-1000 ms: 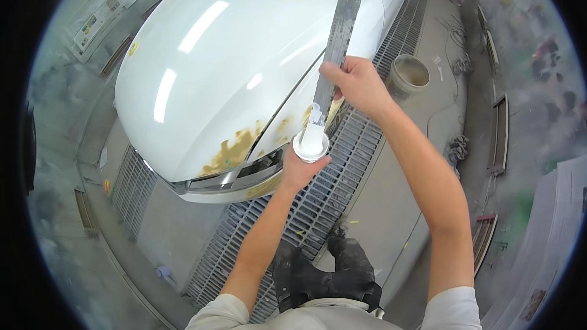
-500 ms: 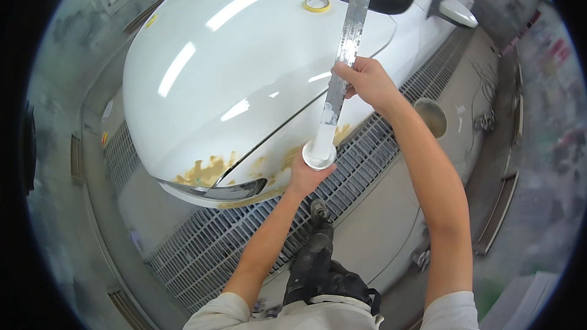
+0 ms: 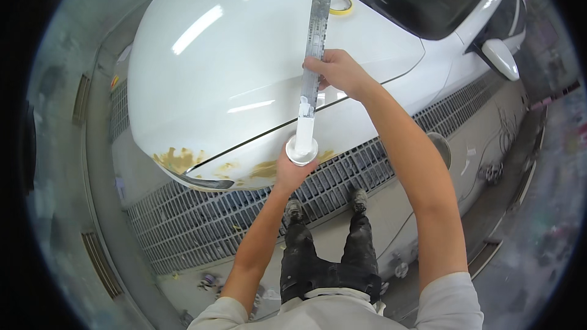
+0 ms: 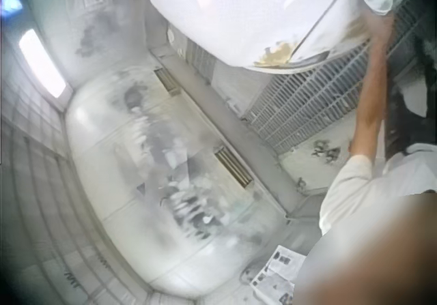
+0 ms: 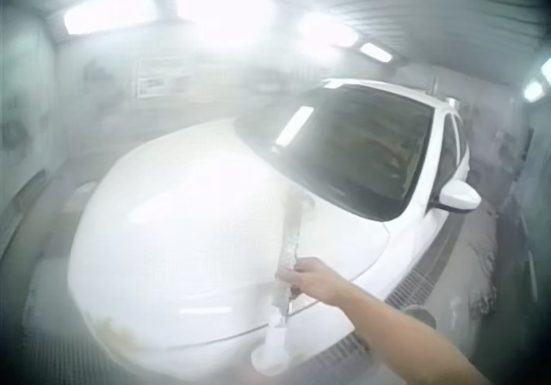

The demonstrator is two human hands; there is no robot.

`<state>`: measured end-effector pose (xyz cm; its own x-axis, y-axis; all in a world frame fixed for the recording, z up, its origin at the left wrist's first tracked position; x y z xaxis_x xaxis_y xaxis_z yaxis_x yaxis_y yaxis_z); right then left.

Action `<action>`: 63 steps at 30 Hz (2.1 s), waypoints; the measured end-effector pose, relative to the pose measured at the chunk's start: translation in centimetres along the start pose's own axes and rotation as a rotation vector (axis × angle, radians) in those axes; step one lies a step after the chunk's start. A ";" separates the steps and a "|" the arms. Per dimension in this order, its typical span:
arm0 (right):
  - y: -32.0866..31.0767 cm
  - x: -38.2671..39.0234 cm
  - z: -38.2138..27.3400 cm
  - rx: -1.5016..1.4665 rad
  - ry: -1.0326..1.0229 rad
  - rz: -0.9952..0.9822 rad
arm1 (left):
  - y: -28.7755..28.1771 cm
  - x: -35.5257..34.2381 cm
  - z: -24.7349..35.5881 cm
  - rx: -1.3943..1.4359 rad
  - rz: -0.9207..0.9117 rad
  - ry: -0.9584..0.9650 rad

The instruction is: The person applies a white paste to the front and side panels of a white car using a metal spreader. The person moves around the vehicle, repeatedly dipping the spreader into a cup and smoothing the paste over sanded areas. The person then walks to a storage shelf and places the cup and spreader down.

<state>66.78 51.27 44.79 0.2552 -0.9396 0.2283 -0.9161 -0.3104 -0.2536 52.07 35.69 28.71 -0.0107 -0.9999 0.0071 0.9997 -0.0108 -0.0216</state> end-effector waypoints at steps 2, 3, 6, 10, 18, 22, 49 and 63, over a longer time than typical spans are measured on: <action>-1.0 -0.7 -0.1 0.048 -0.019 -0.044 | 1.8 0.0 0.5 -0.013 0.058 -0.006; -1.5 -0.9 -0.1 0.038 -0.032 -0.073 | 2.7 0.0 0.8 -0.026 0.090 0.001; -3.4 -1.5 -0.1 0.040 -0.051 -0.134 | 5.8 -1.1 1.2 -0.013 0.193 0.003; -6.3 -1.9 0.1 0.048 -0.107 -0.178 | 9.5 -1.9 1.3 -0.016 0.298 -0.012; -11.0 3.4 1.7 0.074 -0.260 -0.197 | 15.4 -3.6 3.5 -0.027 0.313 0.044; -14.7 4.3 1.5 0.001 -0.332 -0.011 | 17.6 -4.8 4.6 -0.040 0.316 0.029; -24.8 -2.8 2.3 -0.119 -0.118 -0.044 | 23.8 -9.8 4.3 -0.018 0.260 0.003; -33.1 3.4 5.0 -0.025 -0.234 -0.236 | 34.7 -13.3 6.6 -0.085 0.336 0.114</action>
<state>99.51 57.63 49.30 0.5227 -0.8507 0.0556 -0.8298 -0.5227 -0.1955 87.08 48.70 34.48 0.3110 -0.9420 -0.1259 0.9425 0.3228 -0.0866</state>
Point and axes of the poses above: each hand's wrist, its own x-axis away from the middle knuckle, its own y-axis out of the palm, z = x × y, the point moved 3 cm from there along -x, towards the middle knuckle, and after that the axes turned 1 degree about z, right-handed, at the moved point
